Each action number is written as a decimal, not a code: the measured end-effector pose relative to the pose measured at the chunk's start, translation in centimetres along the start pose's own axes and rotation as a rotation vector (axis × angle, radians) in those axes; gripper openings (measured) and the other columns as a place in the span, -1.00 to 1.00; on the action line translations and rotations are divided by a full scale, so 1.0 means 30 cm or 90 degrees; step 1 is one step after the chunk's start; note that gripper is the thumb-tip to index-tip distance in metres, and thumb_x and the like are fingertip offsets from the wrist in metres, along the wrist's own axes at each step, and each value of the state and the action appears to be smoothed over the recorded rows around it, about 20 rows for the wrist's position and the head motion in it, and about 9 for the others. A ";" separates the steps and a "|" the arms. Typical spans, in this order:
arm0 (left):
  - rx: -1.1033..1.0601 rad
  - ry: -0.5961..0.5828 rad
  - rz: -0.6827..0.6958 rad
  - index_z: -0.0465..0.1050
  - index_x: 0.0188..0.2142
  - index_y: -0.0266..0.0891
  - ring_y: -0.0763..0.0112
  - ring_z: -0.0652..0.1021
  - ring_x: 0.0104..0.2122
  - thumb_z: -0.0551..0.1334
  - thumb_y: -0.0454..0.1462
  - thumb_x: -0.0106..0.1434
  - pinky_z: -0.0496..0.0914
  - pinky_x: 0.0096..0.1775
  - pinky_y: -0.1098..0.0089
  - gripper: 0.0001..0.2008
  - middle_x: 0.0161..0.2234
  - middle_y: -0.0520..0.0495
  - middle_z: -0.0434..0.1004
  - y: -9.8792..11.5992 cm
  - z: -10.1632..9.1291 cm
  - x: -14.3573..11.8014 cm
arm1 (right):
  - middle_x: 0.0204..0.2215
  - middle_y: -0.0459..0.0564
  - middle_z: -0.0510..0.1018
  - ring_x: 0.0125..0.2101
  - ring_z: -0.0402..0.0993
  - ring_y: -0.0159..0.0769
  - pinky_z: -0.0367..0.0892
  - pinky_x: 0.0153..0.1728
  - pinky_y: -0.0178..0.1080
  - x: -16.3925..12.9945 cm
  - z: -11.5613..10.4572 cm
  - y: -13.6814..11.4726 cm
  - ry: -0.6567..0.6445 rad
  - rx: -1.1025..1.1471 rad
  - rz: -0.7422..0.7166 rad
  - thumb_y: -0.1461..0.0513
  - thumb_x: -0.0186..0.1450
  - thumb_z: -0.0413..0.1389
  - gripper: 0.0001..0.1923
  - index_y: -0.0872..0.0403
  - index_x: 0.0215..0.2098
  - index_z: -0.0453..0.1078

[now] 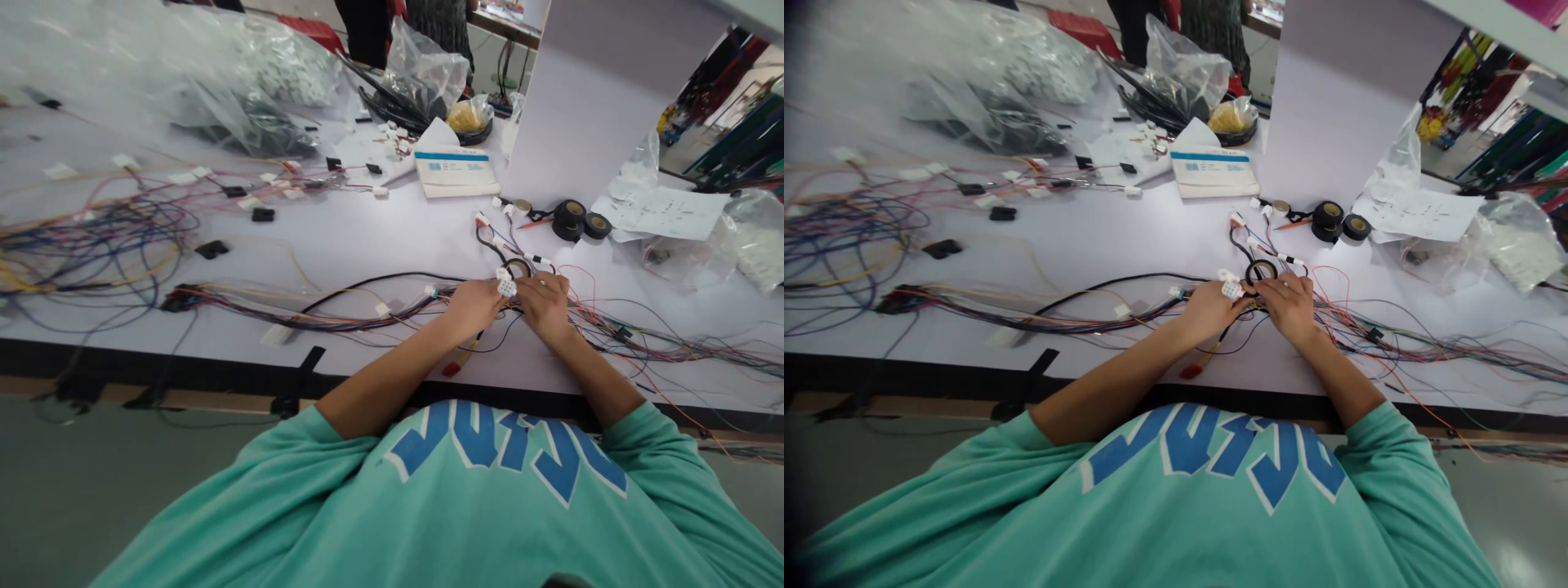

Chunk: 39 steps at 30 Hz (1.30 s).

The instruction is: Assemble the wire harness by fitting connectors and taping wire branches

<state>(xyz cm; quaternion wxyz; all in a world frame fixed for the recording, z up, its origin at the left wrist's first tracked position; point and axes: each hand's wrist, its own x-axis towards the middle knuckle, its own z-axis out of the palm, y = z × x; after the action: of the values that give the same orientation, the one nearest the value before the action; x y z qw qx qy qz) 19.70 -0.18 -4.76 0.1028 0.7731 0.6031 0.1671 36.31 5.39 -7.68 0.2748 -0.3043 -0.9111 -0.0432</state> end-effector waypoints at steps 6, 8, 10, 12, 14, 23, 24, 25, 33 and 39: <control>0.111 0.092 0.158 0.52 -0.27 -0.21 0.25 0.49 -0.18 0.09 -0.37 0.24 0.34 -0.22 0.31 -0.78 -0.29 -0.13 0.55 -0.010 -0.030 -0.006 | -0.19 0.04 0.56 -0.18 0.47 -0.29 0.35 -0.15 -0.19 0.024 0.031 -0.003 -0.015 0.204 0.033 0.35 0.26 -0.10 -0.71 0.05 -0.32 0.46; 0.102 0.135 0.159 0.52 -0.25 -0.23 0.23 0.47 -0.15 0.10 -0.38 0.23 0.34 -0.17 0.27 -0.78 -0.24 -0.16 0.53 -0.019 -0.034 0.009 | -0.15 0.04 0.54 -0.14 0.46 -0.29 0.37 -0.14 -0.19 0.028 0.040 -0.005 -0.016 0.239 0.060 0.35 0.23 -0.08 -0.73 0.05 -0.31 0.45; 0.078 0.139 0.173 0.50 -0.20 -0.24 0.22 0.44 -0.08 0.13 -0.38 0.21 0.32 -0.08 0.24 -0.78 -0.16 -0.17 0.50 -0.030 -0.033 0.030 | -0.15 0.06 0.53 -0.13 0.45 -0.27 0.37 -0.11 -0.17 0.032 0.049 -0.006 -0.001 0.251 0.072 0.35 0.20 -0.08 -0.74 0.06 -0.28 0.42; 0.049 0.093 0.200 0.50 -0.19 -0.24 0.23 0.42 -0.03 0.16 -0.37 0.19 0.30 -0.02 0.24 -0.79 -0.09 -0.16 0.48 -0.043 -0.033 0.050 | -0.18 0.08 0.53 -0.14 0.45 -0.25 0.37 -0.12 -0.14 0.035 0.057 -0.006 0.023 0.242 0.092 0.34 0.18 -0.07 -0.75 0.06 -0.23 0.38; 0.026 0.022 0.207 0.51 -0.20 -0.25 0.25 0.43 -0.03 0.17 -0.34 0.19 0.31 -0.03 0.28 -0.80 -0.06 -0.15 0.47 -0.055 -0.037 0.064 | -0.19 0.10 0.52 -0.18 0.45 -0.24 0.38 -0.15 -0.14 0.037 0.064 -0.007 0.037 0.234 0.125 0.31 0.19 -0.05 -0.77 0.06 -0.20 0.34; 0.113 -0.106 0.101 0.56 -0.31 -0.22 0.18 0.47 -0.13 0.19 -0.26 0.16 0.32 -0.15 0.28 -0.83 -0.30 -0.13 0.55 -0.033 -0.097 0.097 | -0.18 0.01 0.42 -0.25 0.48 -0.33 0.40 -0.21 -0.19 0.011 0.057 0.002 -0.119 0.494 0.204 0.32 0.06 0.00 -0.61 0.05 -0.12 0.13; 0.113 -0.115 0.094 0.55 -0.33 -0.22 0.19 0.48 -0.13 0.18 -0.26 0.16 0.32 -0.15 0.30 -0.83 -0.32 -0.12 0.55 -0.034 -0.096 0.102 | -0.17 0.02 0.42 -0.22 0.48 -0.31 0.39 -0.17 -0.17 0.009 0.056 0.004 -0.124 0.495 0.200 0.32 0.05 0.01 -0.61 0.05 -0.13 0.13; 0.108 -0.125 0.092 0.55 -0.35 -0.23 0.20 0.48 -0.14 0.17 -0.26 0.16 0.32 -0.16 0.32 -0.83 -0.32 -0.13 0.56 -0.037 -0.092 0.107 | -0.15 0.03 0.41 -0.19 0.47 -0.29 0.37 -0.14 -0.15 0.008 0.056 0.005 -0.126 0.489 0.197 0.33 0.03 0.00 -0.60 0.05 -0.13 0.14; -0.178 -0.207 0.074 0.53 -0.29 -0.24 0.40 0.51 -0.31 0.16 -0.21 0.12 0.30 -0.23 0.46 -0.77 -0.31 -0.04 0.58 -0.093 -0.030 0.132 | -0.24 -0.02 0.40 -0.35 0.51 -0.34 0.41 -0.27 -0.20 0.004 0.080 0.002 -0.107 0.544 0.284 0.33 0.02 0.02 -0.47 0.05 -0.02 0.08; -0.314 -0.238 0.035 0.52 -0.41 -0.32 0.47 0.44 -0.45 0.15 -0.18 0.06 0.27 -0.33 0.46 -0.75 -0.48 0.01 0.51 -0.114 -0.028 0.157 | -0.20 -0.04 0.38 -0.33 0.50 -0.36 0.39 -0.31 -0.26 0.009 0.062 0.000 -0.124 0.653 0.334 0.29 0.00 0.09 -0.49 0.00 -0.07 0.11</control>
<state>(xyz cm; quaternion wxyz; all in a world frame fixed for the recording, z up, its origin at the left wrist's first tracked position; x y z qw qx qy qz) 17.32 5.20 -4.58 0.3919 0.7581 0.4942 0.1658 35.25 5.99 -9.12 0.3038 -0.3505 -0.7305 0.5013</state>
